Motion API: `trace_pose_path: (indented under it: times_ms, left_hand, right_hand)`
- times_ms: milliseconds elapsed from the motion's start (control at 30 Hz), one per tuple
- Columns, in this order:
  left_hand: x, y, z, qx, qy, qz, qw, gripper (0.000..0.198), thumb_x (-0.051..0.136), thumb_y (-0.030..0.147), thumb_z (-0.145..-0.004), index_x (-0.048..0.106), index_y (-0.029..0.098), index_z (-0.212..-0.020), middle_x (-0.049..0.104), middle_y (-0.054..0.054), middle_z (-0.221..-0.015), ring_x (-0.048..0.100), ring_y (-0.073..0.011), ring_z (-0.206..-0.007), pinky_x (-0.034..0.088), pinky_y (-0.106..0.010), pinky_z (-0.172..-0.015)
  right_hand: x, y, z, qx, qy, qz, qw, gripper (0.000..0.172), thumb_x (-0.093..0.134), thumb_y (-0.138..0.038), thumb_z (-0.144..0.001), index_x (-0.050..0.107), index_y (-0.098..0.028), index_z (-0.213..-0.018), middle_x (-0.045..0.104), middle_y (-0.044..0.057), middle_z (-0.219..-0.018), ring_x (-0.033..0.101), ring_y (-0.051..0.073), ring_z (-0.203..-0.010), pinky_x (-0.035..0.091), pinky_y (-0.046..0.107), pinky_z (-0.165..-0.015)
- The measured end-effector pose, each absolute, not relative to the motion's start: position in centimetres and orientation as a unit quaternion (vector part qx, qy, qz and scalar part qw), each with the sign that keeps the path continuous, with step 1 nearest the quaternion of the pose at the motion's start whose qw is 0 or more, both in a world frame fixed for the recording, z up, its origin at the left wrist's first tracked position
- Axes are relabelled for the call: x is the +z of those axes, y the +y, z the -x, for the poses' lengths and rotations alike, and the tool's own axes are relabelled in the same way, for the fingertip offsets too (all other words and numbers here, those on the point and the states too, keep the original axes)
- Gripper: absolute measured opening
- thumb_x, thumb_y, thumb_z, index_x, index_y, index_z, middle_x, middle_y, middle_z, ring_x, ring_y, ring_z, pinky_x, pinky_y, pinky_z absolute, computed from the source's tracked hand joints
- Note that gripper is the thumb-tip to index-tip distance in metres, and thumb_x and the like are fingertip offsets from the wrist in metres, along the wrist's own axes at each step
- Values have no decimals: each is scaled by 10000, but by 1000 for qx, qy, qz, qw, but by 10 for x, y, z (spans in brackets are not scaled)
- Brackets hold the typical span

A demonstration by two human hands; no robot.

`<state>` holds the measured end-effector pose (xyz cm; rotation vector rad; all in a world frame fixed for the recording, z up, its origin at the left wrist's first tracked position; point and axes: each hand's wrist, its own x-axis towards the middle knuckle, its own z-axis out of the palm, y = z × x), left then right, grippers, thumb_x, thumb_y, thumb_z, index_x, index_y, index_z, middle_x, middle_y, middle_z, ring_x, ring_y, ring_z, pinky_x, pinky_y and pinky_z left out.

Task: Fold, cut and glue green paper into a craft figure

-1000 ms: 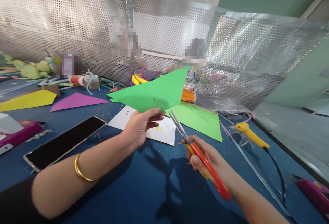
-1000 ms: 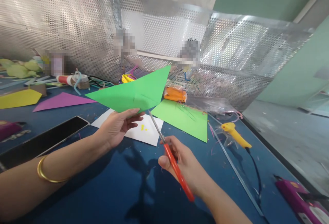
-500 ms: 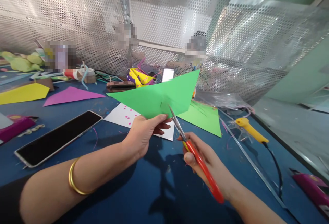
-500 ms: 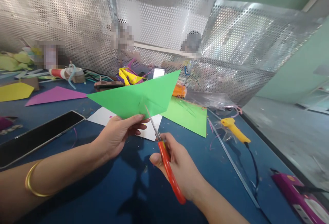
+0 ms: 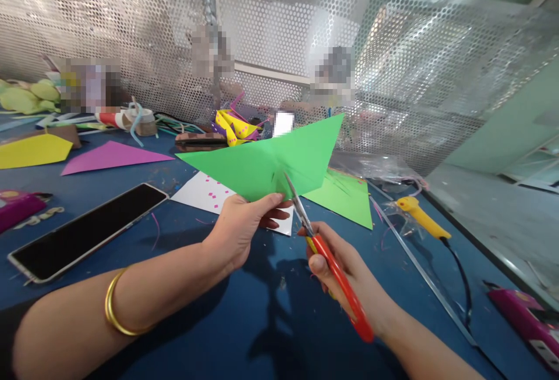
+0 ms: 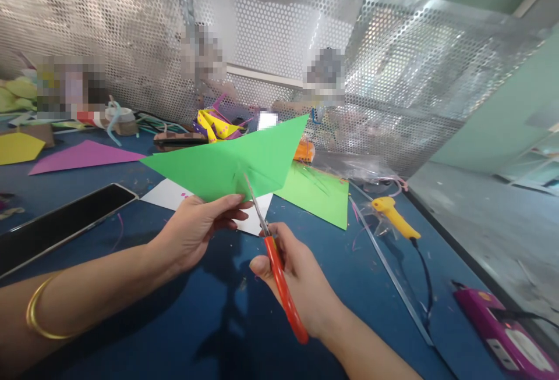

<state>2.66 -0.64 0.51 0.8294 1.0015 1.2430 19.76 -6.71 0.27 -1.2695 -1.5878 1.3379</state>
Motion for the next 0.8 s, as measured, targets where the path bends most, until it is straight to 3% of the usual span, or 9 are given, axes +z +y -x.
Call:
trace_pose_path:
  times_ms: [200,567,800]
  left_hand:
    - [7,-8,-28,538,435,-361,625,179,825,282,-648,770,125,-712,775,-107,-747,686,-170,-642,490,-240,-560]
    - [9,-8,-26,538,430,-362,628,152,823,257,-644,771,125,-698,771,-89,-711,683,-153,-605,488,-215,-525]
    - [11,-8,-26,538,434,-360,626,191,840,266,-614,769,116,-708,770,-96,-709,682,-156,-603,491,-216,-519]
  right_hand:
    - [-2,-67,-200,521,-617,482,340,587,530,-778,-784,459,-245,-1018,361,-64,-700,347,77,-523,282,210,-435]
    - [-4,-68,-194,530,-597,495,344,647,555,-795,-746,441,-247,-1070,350,-74,-703,320,57,-481,262,197,-408]
    - [-5,-68,-191,515,-590,509,356,499,631,-628,-790,469,-246,-1067,391,-78,-687,356,56,-472,297,176,-398]
